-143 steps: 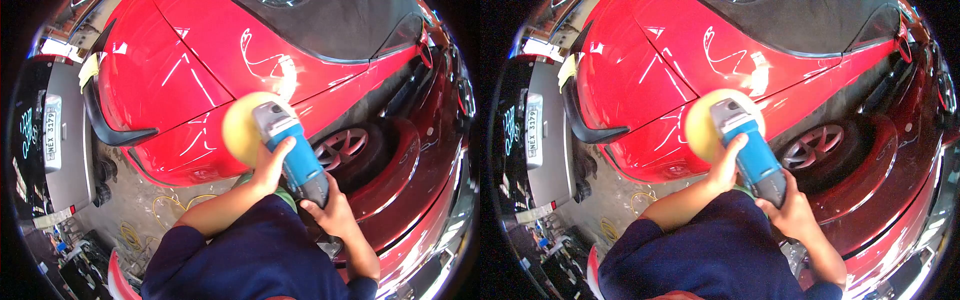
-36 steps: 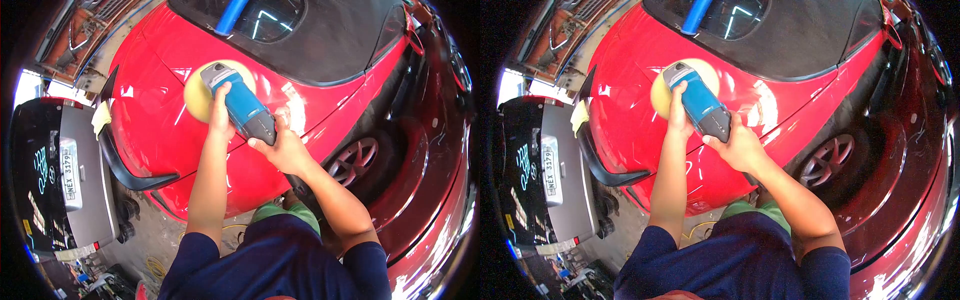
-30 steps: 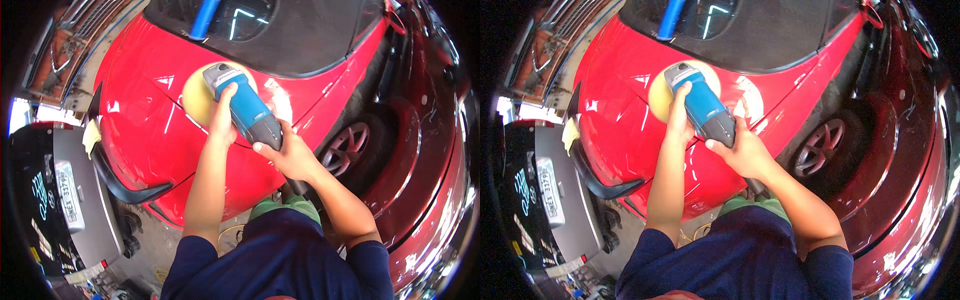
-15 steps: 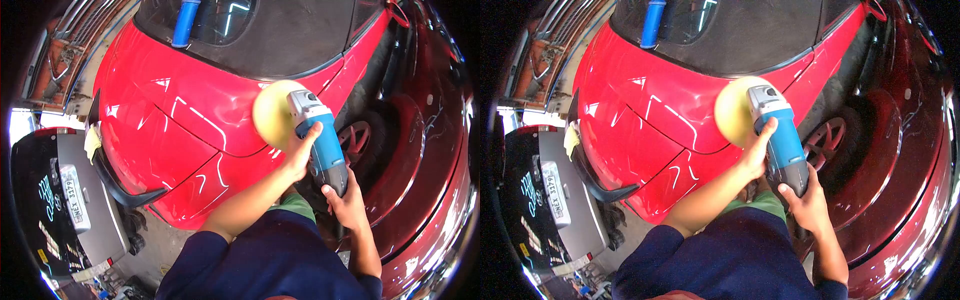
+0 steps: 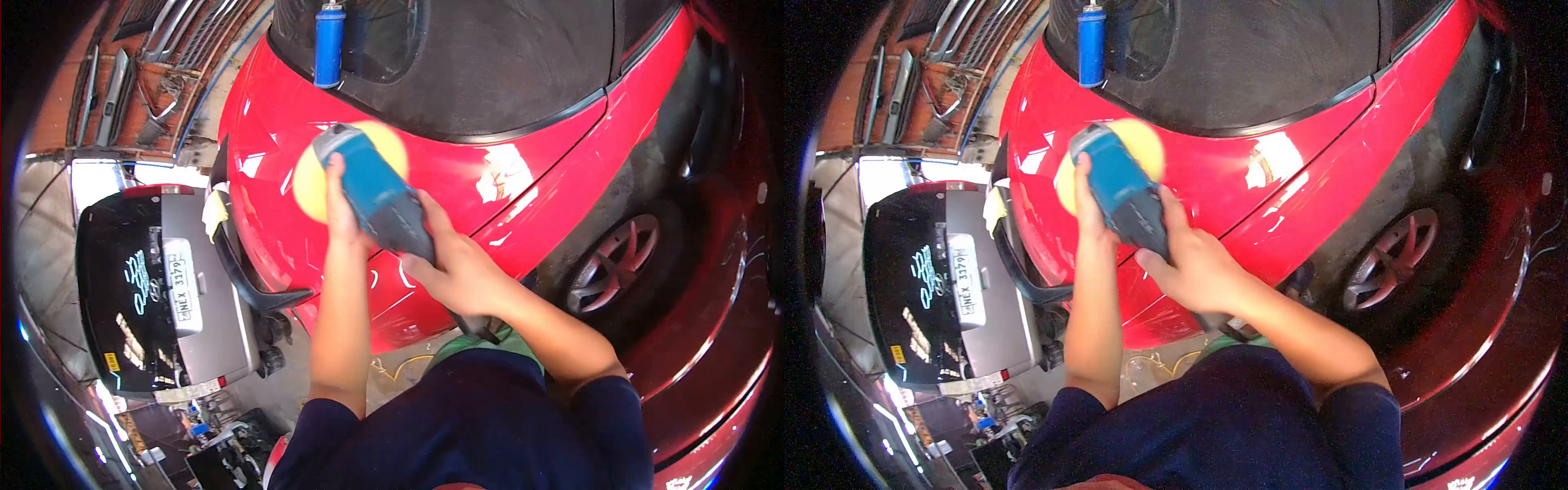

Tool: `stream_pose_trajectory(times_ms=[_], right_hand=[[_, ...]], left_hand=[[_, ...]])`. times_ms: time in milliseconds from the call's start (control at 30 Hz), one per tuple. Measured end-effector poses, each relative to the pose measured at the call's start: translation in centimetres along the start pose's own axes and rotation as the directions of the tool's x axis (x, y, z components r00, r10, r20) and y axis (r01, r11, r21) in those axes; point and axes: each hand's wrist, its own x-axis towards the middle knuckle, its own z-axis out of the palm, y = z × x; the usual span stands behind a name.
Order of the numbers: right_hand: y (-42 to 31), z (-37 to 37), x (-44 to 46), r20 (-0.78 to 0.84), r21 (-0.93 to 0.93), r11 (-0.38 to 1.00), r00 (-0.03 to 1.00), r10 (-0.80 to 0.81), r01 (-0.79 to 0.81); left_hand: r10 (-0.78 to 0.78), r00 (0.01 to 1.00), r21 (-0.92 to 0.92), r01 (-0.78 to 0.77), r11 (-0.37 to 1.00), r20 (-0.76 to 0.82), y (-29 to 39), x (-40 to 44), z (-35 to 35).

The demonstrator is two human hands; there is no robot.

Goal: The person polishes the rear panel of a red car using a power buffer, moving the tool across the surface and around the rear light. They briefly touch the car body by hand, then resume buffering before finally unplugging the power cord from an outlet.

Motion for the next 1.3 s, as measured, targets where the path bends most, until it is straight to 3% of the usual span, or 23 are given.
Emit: stream_pose_trajectory(times_ms=[100,133,200,333,433,533,567,633,700,733,800,933,1033,1067,1300], right_hand=[[1.1,1.7,4.4,-0.058,0.008,0.997,0.996,-0.070,0.071],[0.8,1.4,4.8,-0.009,0.053,0.998,1.000,-0.019,0.019],[-0.7,-0.2,4.6,0.097,0.127,0.987,0.992,0.084,-0.096],[1.3,-0.5,1.0,-0.029,0.155,0.988,0.999,0.030,-0.025],[2.0,-2.4,-4.2,-0.019,0.185,0.978,0.995,0.098,-0.093],[0.5,-5.9,-9.7,0.055,0.080,0.946,0.949,0.310,-0.313],[1.5,-5.9,-11.4,-0.035,0.089,0.956,0.959,0.282,-0.278],[3.7,-5.3,-14.8,-0.209,0.095,0.975,0.954,0.216,-0.201],[3.8,-6.2,-17.1,-0.293,0.122,0.954,0.909,0.297,-0.273],[3.2,-6.9,-18.0,-0.310,0.141,0.942,0.890,0.333,-0.304],[2.2,-8.8,-19.4,-0.253,0.069,0.838,0.803,0.540,-0.542],[2.0,-9.4,-20.7,-0.287,0.029,0.763,0.726,0.625,-0.645],[2.7,-7.7,-21.4,-0.314,-0.044,0.867,0.831,0.459,-0.496],[1.4,-7.5,-20.7,-0.258,-0.064,0.818,0.801,0.540,-0.572],[1.3,-0.6,-17.2,-0.283,-0.169,0.842,0.843,0.457,-0.513]], left_hand=[[0.046,0.999,0.047,-0.047,0.998,0.021,2.5,2.6,-1.1],[0.099,0.994,0.105,-0.103,0.989,0.037,3.1,2.8,-0.8],[0.055,0.999,0.120,-0.054,0.991,0.001,3.6,2.9,-0.5],[0.009,0.997,0.108,0.000,0.994,-0.082,1.0,1.0,0.7],[-0.048,0.998,0.069,0.051,0.996,-0.042,-2.4,-2.7,2.8],[-0.081,0.996,0.065,0.080,0.995,0.021,-6.0,-7.0,5.6],[-0.102,0.986,0.003,0.103,0.995,0.129,-7.4,-8.1,6.3],[-0.116,0.979,-0.004,0.118,0.993,0.168,-9.8,-10.0,8.2],[-0.134,0.952,-0.121,0.173,0.977,0.276,-12.3,-11.0,10.0],[-0.133,0.954,-0.125,0.171,0.977,0.268,-13.5,-11.4,10.8],[-0.129,0.961,-0.132,0.165,0.977,0.246,-15.5,-12.1,12.2],[-0.132,0.967,-0.122,0.161,0.979,0.218,-17.6,-13.2,14.2],[-0.133,0.968,-0.164,0.170,0.972,0.214,-16.9,-13.7,14.3],[-0.117,0.968,-0.162,0.155,0.974,0.221,-16.9,-13.4,13.6],[-0.056,0.973,-0.247,0.113,0.962,0.226,-14.3,-12.2,5.5]])
